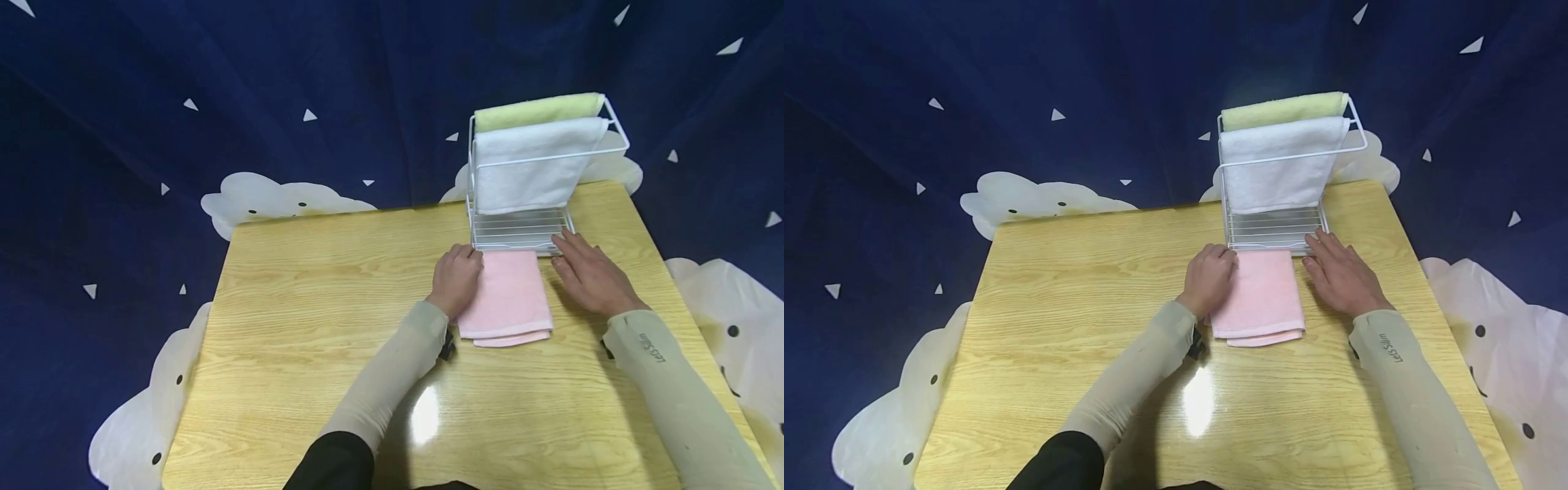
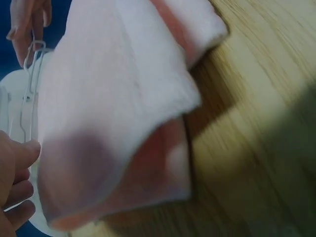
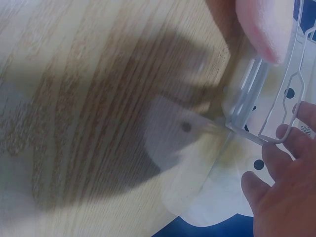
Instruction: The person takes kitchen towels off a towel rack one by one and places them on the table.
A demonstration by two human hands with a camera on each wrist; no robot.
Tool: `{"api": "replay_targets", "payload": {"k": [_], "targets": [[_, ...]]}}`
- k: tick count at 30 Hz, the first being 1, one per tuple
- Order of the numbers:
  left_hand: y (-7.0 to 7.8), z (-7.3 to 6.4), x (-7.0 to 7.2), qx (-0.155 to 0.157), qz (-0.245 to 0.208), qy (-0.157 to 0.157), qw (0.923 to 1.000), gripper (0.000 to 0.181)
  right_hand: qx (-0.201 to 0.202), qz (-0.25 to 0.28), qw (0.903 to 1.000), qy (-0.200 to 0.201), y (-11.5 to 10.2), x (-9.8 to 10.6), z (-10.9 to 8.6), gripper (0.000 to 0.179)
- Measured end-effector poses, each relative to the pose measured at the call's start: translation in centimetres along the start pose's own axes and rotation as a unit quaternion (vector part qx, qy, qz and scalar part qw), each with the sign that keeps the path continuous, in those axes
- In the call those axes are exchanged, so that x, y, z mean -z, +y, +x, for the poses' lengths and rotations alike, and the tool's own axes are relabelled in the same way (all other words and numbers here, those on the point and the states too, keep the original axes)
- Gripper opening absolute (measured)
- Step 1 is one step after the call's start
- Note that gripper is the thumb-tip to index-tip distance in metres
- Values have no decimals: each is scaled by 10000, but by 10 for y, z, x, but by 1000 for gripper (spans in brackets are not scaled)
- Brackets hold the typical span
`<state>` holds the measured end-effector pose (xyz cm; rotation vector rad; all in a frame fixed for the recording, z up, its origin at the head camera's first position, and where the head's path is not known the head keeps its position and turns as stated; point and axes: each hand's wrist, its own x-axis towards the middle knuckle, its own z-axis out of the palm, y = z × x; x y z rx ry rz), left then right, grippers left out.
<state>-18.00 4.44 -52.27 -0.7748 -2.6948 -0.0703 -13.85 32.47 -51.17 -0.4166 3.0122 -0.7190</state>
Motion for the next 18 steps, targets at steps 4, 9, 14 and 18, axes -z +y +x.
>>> {"api": "replay_targets", "payload": {"k": [4,9,14,18], "targets": [[-6,-5,-2,64,-202,-248,9995,15,-28,22,10000,-32,-1,1,0,57],[-11,-8,-5,0,-447,-482,9978,16,-103,-23,9999,-70,-1,1,0,59],[-18,-10,2,-31,-770,-388,9963,17,-112,-22,9999,-58,-1,1,-1,59],[-28,-12,17,46,-1414,-47,9899,20,-121,-44,9999,-95,0,1,-1,59]]}}
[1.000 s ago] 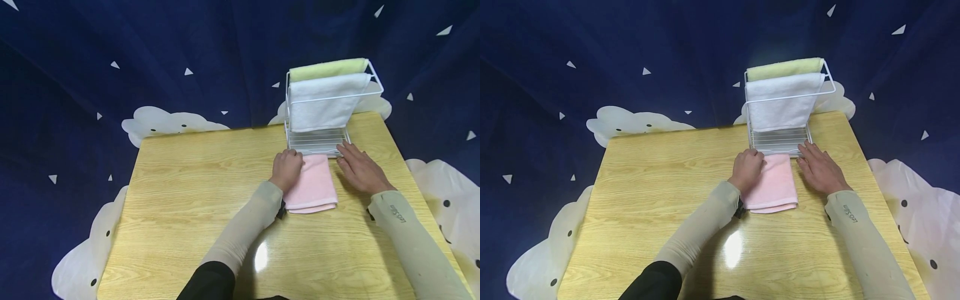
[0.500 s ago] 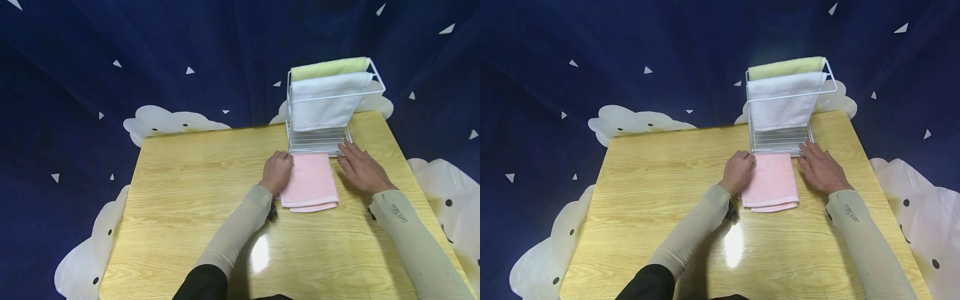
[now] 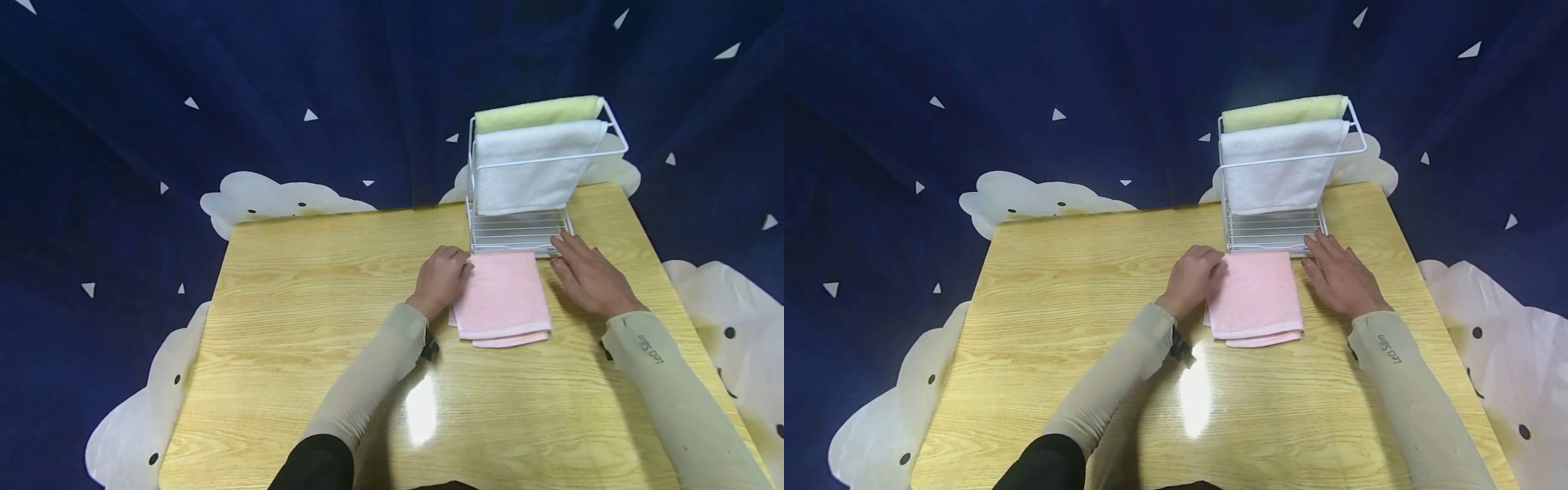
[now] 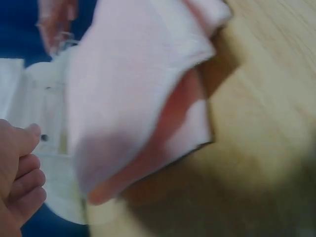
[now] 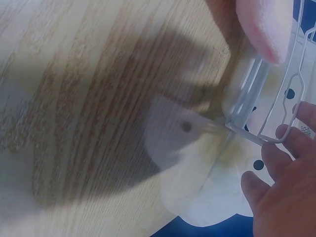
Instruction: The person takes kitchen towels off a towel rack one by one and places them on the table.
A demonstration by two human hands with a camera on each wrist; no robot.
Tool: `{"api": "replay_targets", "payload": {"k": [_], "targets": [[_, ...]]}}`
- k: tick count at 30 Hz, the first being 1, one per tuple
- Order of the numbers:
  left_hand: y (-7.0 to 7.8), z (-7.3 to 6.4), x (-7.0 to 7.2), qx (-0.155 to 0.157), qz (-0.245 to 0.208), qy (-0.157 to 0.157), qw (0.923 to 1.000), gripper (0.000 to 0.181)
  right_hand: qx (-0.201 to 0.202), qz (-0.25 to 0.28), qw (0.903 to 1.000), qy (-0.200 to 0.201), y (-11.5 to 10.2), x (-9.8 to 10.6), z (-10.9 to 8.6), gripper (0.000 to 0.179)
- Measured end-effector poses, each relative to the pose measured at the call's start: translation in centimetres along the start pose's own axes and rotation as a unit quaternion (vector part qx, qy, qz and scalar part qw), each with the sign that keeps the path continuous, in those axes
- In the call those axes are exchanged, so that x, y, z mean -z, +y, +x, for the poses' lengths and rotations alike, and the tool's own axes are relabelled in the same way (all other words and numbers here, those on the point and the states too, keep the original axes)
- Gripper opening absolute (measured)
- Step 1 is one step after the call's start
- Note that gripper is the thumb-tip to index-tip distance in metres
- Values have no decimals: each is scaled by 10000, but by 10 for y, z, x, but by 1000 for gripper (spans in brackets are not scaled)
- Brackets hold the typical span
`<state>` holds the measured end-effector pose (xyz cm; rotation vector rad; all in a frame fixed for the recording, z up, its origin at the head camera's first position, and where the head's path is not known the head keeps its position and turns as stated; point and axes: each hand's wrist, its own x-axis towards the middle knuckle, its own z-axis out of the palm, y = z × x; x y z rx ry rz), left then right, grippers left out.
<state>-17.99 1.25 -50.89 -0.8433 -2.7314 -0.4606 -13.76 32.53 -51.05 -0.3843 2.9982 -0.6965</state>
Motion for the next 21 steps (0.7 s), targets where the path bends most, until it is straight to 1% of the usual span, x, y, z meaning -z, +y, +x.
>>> {"api": "replay_targets", "payload": {"k": [3,4,7,11,14,16,18,21], "targets": [[-6,1,18,-50,-554,366,9978,21,-9,0,10000,-22,0,-1,0,59],[-8,2,23,-63,-722,497,9961,21,-5,7,10000,-21,0,-1,0,59],[-12,8,43,-16,-1106,762,9909,24,10,31,10000,-22,0,-1,0,59],[-15,19,69,-23,-1411,1175,9830,26,-16,61,10000,-57,0,-1,0,60],[-19,30,88,-130,-1557,1598,9747,28,-34,65,10000,-67,-1,-1,0,60],[-21,38,100,-163,-1673,1804,9691,28,-21,60,10000,-57,-1,-1,0,60],[-22,44,111,-181,-1790,1941,9643,29,-4,52,10000,-39,-1,-1,0,60],[-21,52,124,-234,-1953,2005,9598,29,19,49,10000,-26,0,-1,0,60]]}}
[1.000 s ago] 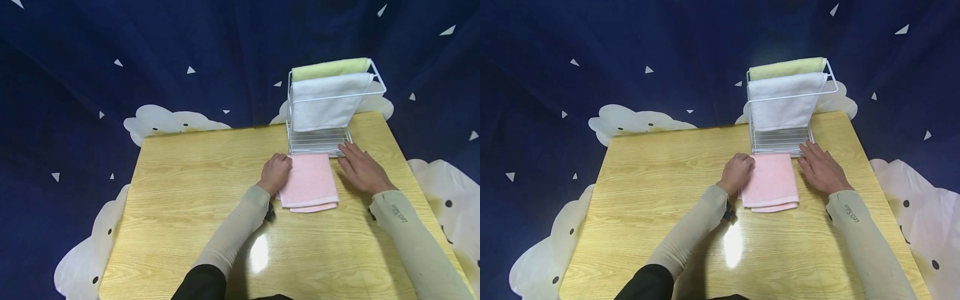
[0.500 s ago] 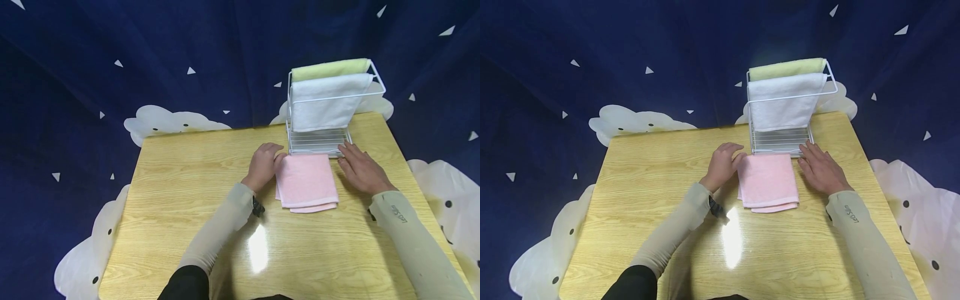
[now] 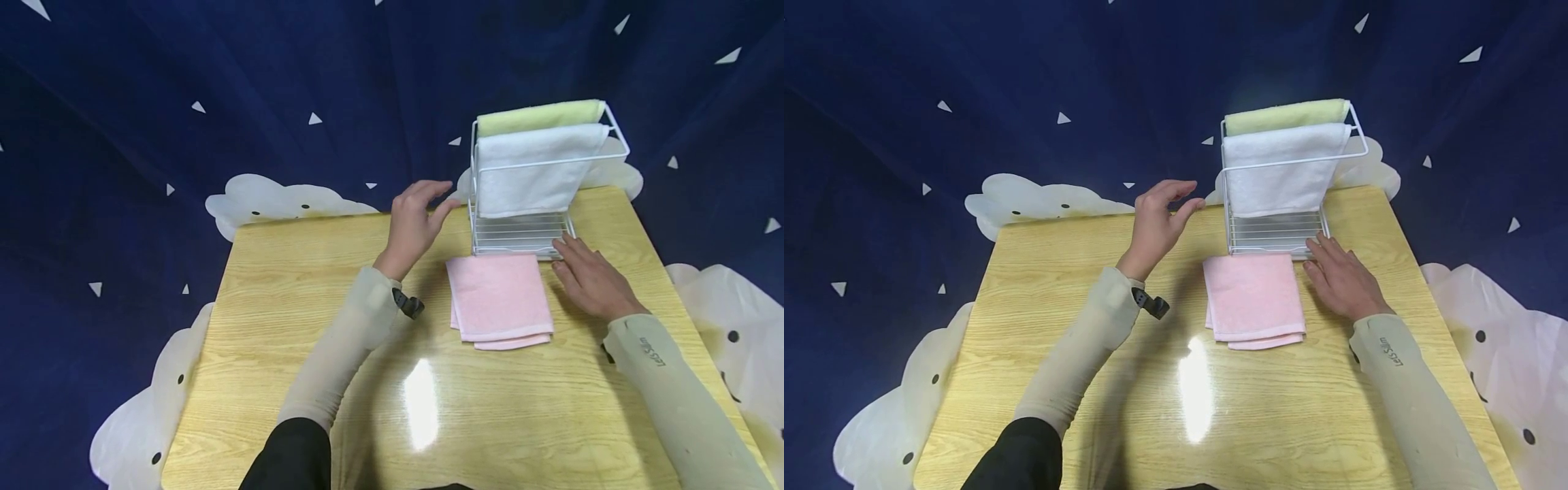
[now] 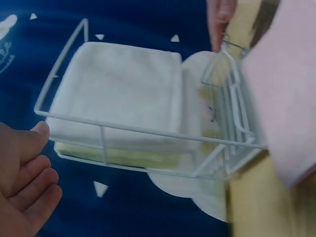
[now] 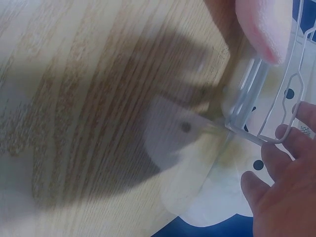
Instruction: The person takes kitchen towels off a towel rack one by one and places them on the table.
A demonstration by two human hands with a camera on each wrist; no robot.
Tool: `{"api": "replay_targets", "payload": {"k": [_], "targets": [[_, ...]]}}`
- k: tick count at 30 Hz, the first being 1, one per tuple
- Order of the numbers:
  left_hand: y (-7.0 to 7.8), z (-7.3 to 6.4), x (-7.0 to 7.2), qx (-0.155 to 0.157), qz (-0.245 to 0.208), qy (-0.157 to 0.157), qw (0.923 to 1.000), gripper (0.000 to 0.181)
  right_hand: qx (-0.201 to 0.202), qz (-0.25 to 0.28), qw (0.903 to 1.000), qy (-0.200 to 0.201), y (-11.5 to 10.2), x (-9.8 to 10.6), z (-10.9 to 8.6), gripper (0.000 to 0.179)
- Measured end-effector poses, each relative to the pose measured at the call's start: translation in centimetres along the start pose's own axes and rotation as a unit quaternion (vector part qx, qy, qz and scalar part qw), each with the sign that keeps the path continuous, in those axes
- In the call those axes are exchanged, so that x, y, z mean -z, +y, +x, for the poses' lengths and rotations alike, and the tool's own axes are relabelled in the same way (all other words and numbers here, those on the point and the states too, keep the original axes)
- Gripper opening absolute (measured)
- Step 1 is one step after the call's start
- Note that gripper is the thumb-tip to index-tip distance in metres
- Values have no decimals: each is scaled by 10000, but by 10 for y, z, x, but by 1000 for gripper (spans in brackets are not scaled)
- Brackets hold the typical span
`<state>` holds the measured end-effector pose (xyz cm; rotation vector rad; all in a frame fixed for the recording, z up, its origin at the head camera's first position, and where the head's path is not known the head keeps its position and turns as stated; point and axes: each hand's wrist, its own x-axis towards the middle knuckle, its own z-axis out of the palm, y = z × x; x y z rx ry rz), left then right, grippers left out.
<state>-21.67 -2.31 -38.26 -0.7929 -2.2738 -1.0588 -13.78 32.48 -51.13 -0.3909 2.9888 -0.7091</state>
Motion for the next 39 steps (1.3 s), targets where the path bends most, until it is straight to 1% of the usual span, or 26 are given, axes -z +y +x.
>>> {"api": "replay_targets", "payload": {"k": [3,7,9,15,19,21,24,26,29,31,35,37,39], "targets": [[6,11,3,-109,-112,-10,9999,30,-26,-22,10000,19,1,1,-1,60],[14,25,3,-330,-99,-21,9994,33,-60,-6,10000,-13,1,0,-2,60],[18,33,3,-384,-87,-29,9992,32,-64,4,10000,-28,1,-1,-2,60],[30,59,4,-406,-86,-59,9991,29,-56,-55,10000,18,2,-1,-2,61],[35,73,0,-451,10,-122,9989,30,-41,-70,9999,61,3,-1,-3,61],[37,79,-3,-427,87,-239,9988,30,-25,-62,9999,90,3,-1,-3,60],[40,85,-8,-398,279,-494,9976,31,-6,-57,9999,134,2,-1,-3,60],[42,89,-11,-358,415,-689,9961,31,-2,-50,9999,151,1,-1,-3,60],[43,94,-17,-373,645,-869,9934,31,-18,-35,9999,125,0,0,-3,60],[44,99,-20,-463,820,-1046,9900,31,-24,-30,9999,111,0,0,-2,60],[45,106,-26,-722,1131,-1436,9805,33,-36,-29,9999,110,0,1,-2,60],[45,108,-28,-738,1198,-1596,9771,33,-33,-10,9999,101,0,0,-2,61],[45,110,-29,-682,1212,-1677,9760,33,-33,1,9999,95,1,0,-2,61]]}}
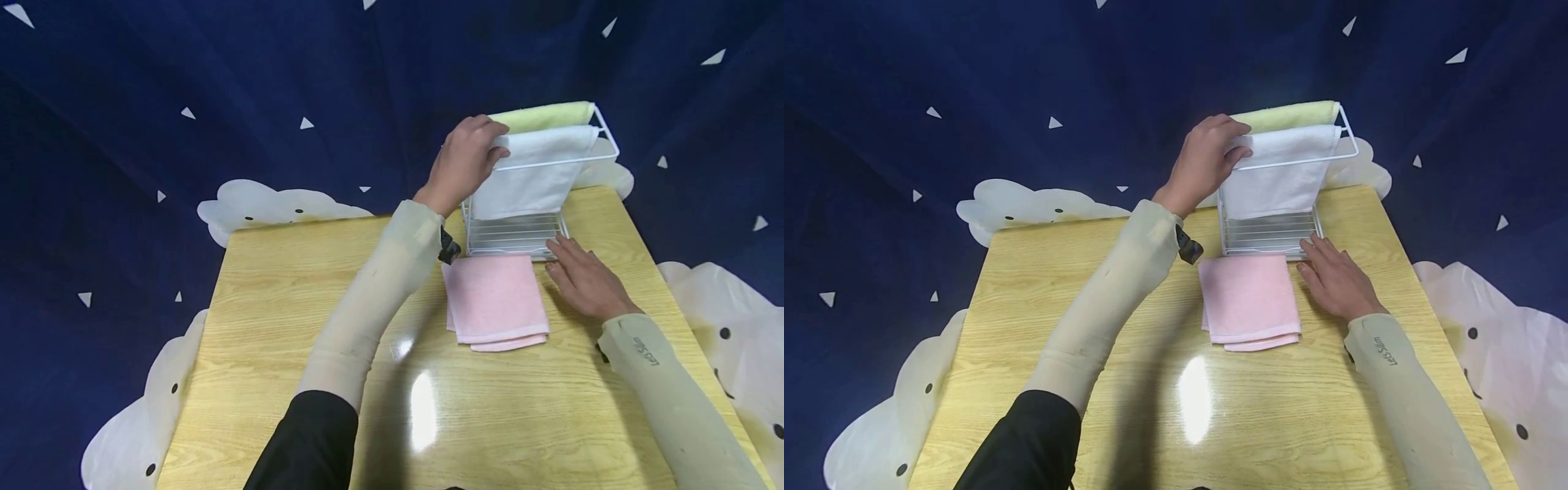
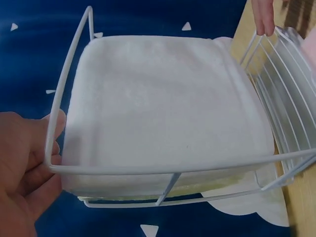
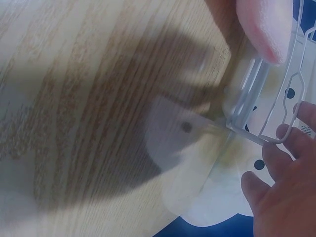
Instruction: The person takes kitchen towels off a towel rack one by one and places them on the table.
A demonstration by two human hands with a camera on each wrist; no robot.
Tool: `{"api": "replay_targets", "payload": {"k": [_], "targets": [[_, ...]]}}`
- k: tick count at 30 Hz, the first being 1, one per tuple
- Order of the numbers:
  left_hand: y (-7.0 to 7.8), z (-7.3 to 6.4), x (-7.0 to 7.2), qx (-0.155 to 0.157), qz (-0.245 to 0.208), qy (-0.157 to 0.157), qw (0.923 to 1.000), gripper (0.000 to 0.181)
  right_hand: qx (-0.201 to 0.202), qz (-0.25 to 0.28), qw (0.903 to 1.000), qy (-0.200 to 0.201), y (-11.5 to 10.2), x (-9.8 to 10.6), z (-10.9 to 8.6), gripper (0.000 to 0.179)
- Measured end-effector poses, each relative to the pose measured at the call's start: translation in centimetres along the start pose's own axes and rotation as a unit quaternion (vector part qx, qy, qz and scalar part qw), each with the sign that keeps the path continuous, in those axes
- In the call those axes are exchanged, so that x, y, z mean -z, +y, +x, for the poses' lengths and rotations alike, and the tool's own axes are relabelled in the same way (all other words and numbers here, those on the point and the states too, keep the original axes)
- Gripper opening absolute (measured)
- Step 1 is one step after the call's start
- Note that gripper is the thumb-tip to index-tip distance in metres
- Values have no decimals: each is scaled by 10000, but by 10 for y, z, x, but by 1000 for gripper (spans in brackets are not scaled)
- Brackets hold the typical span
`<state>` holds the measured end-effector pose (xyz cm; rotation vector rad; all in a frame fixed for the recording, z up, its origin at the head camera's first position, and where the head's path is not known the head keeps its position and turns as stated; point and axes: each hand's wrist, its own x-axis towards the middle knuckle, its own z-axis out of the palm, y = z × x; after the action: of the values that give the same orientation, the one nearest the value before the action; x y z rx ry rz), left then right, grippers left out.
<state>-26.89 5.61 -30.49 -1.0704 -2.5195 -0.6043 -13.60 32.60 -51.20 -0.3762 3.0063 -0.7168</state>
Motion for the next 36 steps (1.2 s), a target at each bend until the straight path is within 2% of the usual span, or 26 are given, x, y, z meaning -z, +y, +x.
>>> {"api": "replay_targets", "payload": {"k": [5,16,25,30,36], "targets": [[3,8,-1,139,-50,-232,9996,33,-41,-47,10000,-15,1,1,-1,61],[12,30,-6,493,280,-843,9948,34,-93,-57,9999,-64,-2,3,-3,62],[15,36,-9,791,129,-1169,9899,22,-56,-67,10000,-31,-3,2,-3,61],[14,39,-9,1178,-87,-1381,9833,21,21,-103,9999,6,-5,2,-2,60],[10,42,-9,1377,-274,-1457,9793,21,-1,-86,10000,-36,-8,3,-3,61]]}}
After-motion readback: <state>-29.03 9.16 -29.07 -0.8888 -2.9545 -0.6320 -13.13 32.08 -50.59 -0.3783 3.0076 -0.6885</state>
